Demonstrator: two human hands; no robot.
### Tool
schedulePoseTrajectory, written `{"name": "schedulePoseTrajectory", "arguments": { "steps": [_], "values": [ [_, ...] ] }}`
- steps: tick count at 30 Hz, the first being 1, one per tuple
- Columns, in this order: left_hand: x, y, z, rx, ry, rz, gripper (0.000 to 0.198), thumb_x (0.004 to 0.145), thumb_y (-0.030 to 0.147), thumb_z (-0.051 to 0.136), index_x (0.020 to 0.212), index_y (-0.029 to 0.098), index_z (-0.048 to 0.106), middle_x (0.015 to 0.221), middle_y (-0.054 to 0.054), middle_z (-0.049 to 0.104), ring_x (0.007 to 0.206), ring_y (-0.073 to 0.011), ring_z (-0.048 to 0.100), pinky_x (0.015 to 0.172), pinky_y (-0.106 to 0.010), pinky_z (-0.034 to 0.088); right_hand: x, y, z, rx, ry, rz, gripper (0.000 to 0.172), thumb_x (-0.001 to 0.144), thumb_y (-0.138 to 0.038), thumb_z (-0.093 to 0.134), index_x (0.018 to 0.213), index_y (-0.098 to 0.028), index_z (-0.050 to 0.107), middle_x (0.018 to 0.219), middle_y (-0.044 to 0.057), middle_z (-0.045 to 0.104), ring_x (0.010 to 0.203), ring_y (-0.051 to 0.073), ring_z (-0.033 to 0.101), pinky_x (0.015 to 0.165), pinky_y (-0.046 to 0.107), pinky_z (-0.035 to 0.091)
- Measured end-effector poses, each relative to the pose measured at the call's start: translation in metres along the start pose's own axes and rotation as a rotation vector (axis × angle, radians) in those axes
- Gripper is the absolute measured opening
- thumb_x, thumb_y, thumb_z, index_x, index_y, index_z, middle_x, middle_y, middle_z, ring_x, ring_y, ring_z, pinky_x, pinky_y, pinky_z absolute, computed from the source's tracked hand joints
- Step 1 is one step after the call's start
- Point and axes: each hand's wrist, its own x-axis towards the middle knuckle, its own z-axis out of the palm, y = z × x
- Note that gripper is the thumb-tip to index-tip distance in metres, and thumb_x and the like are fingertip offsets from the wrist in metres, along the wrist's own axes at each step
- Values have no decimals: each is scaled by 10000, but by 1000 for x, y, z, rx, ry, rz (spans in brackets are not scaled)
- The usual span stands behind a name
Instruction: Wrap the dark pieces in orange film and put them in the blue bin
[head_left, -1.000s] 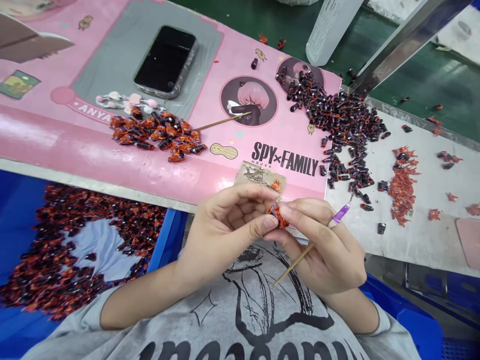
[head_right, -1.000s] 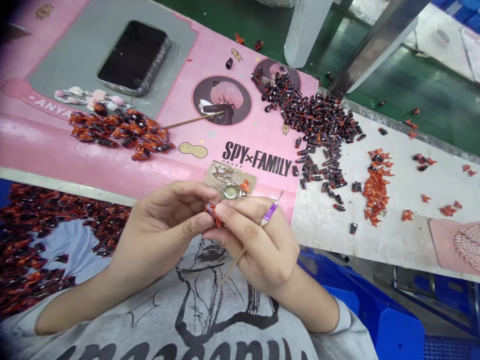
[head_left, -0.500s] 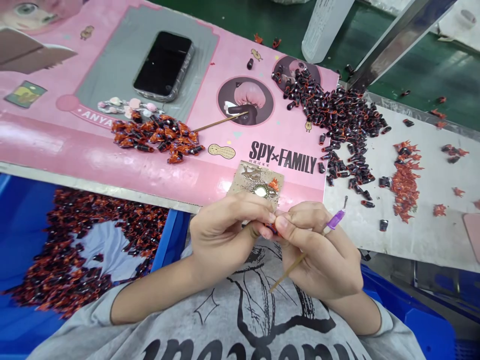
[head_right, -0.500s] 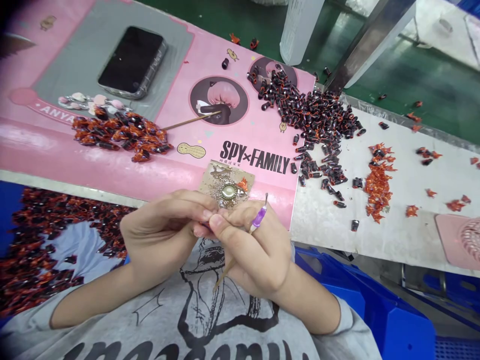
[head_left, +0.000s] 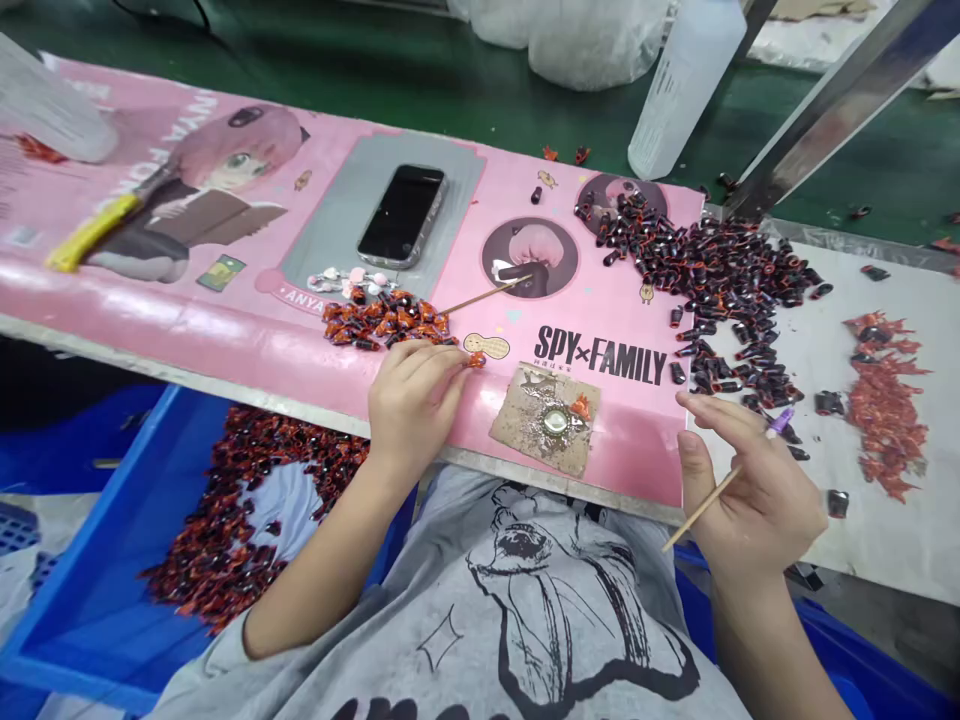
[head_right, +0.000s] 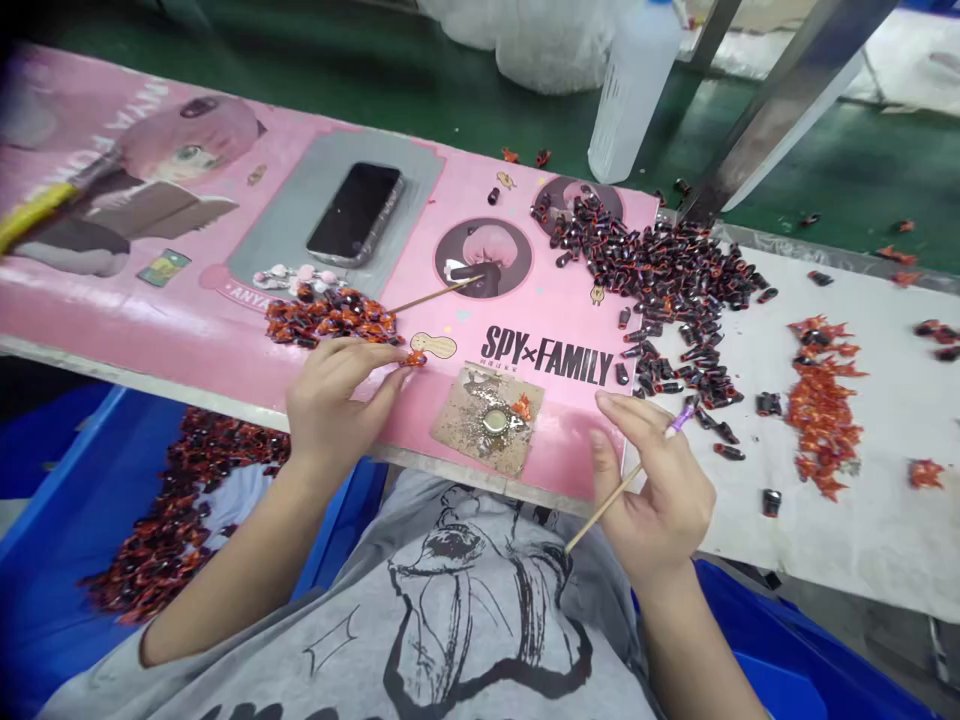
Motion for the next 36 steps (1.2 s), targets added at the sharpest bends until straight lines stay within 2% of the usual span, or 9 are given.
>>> {"name": "schedulePoseTrajectory", "arguments": {
  "steps": [5, 9, 11, 14, 18, 22, 28, 32, 36],
  "values": [
    [33, -3, 15, 170, -31, 208, 127, 907, 246, 632, 959, 205, 741, 1036, -91, 782, 978, -280, 662, 923, -450, 495, -4, 15, -5, 70, 112, 163, 424, 887, -154, 703, 1298, -244, 650, 1071, 75, 751, 935, 225, 725, 821, 392, 584],
    [88, 35, 67, 143, -350, 293, 192, 913, 172, 606, 1064, 173, 724, 1082, -105, 753, 1058, -282, 670, 945, -413, 493, -2, 8, -9, 170, 184, 240, 390, 951, -240, 651, 1338, -246, 601, 1044, 68, 751, 944, 199, 720, 813, 360, 583],
    [116, 54, 101, 232, -486, 221, 234, 921, 150, 587, 1126, 144, 699, 1090, -135, 738, 1047, -302, 672, 915, -417, 500, -3, 3, -14, 177, 154, 287, 355, 1001, -300, 586, 1351, -248, 595, 1035, 71, 757, 929, 190, 715, 796, 357, 577],
    [145, 72, 140, 342, -523, 166, 299, 926, 84, 530, 1198, 89, 656, 1152, -204, 712, 1087, -325, 655, 902, -411, 497, -9, -4, -24, 274, 17, 424, 386, 1060, -414, 451, 1369, -240, 604, 871, 54, 759, 764, 173, 695, 707, 348, 567],
    [154, 73, 156, 335, -548, 171, 396, 937, -7, 356, 1154, 78, 677, 1135, -218, 710, 1060, -305, 662, 878, -398, 501, -17, -7, -28, 561, -111, 585, 490, 1037, -562, 413, 1322, -251, 664, 666, 9, 638, 523, 123, 552, 446, 247, 437],
    [137, 55, 139, 252, -533, 186, 388, 903, -1, 418, 1151, 91, 702, 1160, -205, 686, 1035, -305, 668, 886, -402, 510, -14, -8, -9, 592, -77, 621, 390, 970, -563, 578, 1054, -242, 783, 784, 28, 613, 597, 101, 529, 459, 215, 402],
    [70, 36, 73, -68, -314, 176, 297, 849, 47, 542, 1046, 102, 758, 969, -126, 716, 906, -235, 691, 849, -357, 547, 3, -11, 26, 704, -196, 721, 346, 857, -551, 742, 831, -207, 708, 614, -21, 596, 513, 89, 526, 467, 195, 422],
    [19, 41, 32, -583, -204, -155, 148, 876, 167, 647, 956, 163, 771, 901, -59, 765, 749, -158, 723, 724, -278, 595, 6, -13, 40, 648, -266, 724, 316, 778, -497, 827, 800, -204, 709, 632, -18, 624, 556, 103, 576, 523, 212, 490],
    [-10, 41, 11, -932, -89, -452, 132, 790, 215, 812, 919, 240, 807, 862, -20, 802, 739, -132, 746, 724, -243, 625, -2, -12, 50, 577, -265, 679, 236, 831, -422, 773, 787, -200, 705, 667, -4, 664, 556, 105, 582, 554, 234, 517]
  ]
}}
